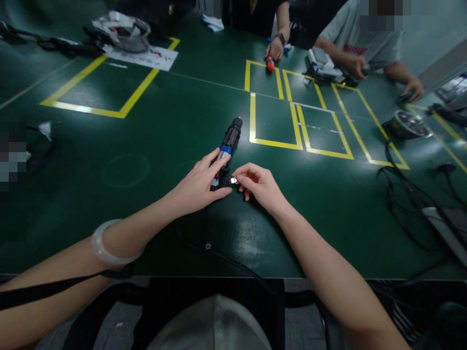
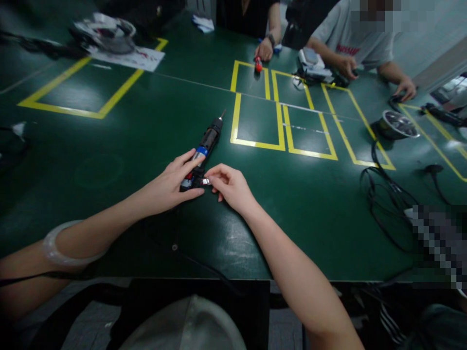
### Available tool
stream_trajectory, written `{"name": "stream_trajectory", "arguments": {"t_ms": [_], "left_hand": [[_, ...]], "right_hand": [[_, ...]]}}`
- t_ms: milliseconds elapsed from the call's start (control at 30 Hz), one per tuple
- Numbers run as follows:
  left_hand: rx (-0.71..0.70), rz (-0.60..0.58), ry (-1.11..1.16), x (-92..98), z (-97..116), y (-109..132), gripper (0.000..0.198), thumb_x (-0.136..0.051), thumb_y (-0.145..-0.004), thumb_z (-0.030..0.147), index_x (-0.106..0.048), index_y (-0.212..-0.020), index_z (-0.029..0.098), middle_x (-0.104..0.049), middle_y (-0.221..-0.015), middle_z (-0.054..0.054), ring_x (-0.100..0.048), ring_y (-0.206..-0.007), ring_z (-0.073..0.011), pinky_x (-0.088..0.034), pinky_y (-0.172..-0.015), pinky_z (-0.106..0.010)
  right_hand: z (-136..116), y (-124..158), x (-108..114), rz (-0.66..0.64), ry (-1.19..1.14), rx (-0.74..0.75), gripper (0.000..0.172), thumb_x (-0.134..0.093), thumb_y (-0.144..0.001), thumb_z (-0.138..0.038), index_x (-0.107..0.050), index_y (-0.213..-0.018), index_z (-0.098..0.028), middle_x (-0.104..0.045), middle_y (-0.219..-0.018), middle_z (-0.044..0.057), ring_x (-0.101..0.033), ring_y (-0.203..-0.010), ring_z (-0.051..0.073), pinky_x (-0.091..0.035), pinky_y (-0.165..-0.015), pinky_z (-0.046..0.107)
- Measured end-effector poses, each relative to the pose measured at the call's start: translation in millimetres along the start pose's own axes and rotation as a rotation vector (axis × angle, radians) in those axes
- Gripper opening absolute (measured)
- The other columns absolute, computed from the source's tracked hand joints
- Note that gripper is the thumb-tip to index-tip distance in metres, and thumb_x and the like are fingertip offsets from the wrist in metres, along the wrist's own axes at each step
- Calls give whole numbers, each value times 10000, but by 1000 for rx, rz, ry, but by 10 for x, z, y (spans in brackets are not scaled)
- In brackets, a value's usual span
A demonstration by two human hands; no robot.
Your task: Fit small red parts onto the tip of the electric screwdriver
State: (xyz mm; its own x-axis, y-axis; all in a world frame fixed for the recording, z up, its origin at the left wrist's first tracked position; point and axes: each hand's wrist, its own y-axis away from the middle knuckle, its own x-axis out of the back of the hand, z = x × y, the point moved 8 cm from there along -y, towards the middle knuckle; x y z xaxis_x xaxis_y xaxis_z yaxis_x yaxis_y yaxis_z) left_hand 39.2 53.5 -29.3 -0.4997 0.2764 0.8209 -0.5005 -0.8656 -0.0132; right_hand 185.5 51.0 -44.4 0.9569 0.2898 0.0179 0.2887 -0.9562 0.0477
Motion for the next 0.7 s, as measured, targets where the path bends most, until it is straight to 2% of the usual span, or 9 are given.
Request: {"name": "stream_trajectory", "arguments": {"t_ms": [100, 367, 533, 700], "left_hand": [[0, 2, -1, 2, 16, 4, 863, -591, -899, 520, -329, -1634, 152, -179, -1704, -176, -228, -1562, -373, -236, -1262, -536], [15, -6, -15, 2, 19, 11, 832, -597, -905, 496, -343, -1627, 168, -172, -1710, -156, -241, -1556, -377, -253, -1258, -543], [20, -7, -21, -5, 20, 9, 813, -586, -909, 496, -364, -1617, 164, -173, -1710, -156, -255, -1551, -372, -259, -1257, -541], [9, -2, -21, -6, 39, 8, 799, -577, -909, 499, -382, -1608, 165, -176, -1710, -156, -257, -1552, -369, -271, -1249, -543]], "right_hand": [[16, -25, -65, 12, 14, 26, 211, -680, -810, -378, -627, -894, -192, -575, -688, -37, -538, -560, 81, -442, -391, 159], [36, -61, -62, 98, 144, 13, 193, -639, -841, -391, -582, -857, -207, -542, -662, -48, -499, -516, 88, -395, -381, 187], [-72, -69, -90, 129, 312, 78, 102, -607, -848, -270, -542, -803, -206, -561, -659, -50, -514, -564, 89, -421, -537, 220], [-144, -70, -116, 146, 450, 111, 144, -600, -842, -226, -475, -770, -219, -549, -657, -56, -500, -580, 99, -395, -591, 241]]}}
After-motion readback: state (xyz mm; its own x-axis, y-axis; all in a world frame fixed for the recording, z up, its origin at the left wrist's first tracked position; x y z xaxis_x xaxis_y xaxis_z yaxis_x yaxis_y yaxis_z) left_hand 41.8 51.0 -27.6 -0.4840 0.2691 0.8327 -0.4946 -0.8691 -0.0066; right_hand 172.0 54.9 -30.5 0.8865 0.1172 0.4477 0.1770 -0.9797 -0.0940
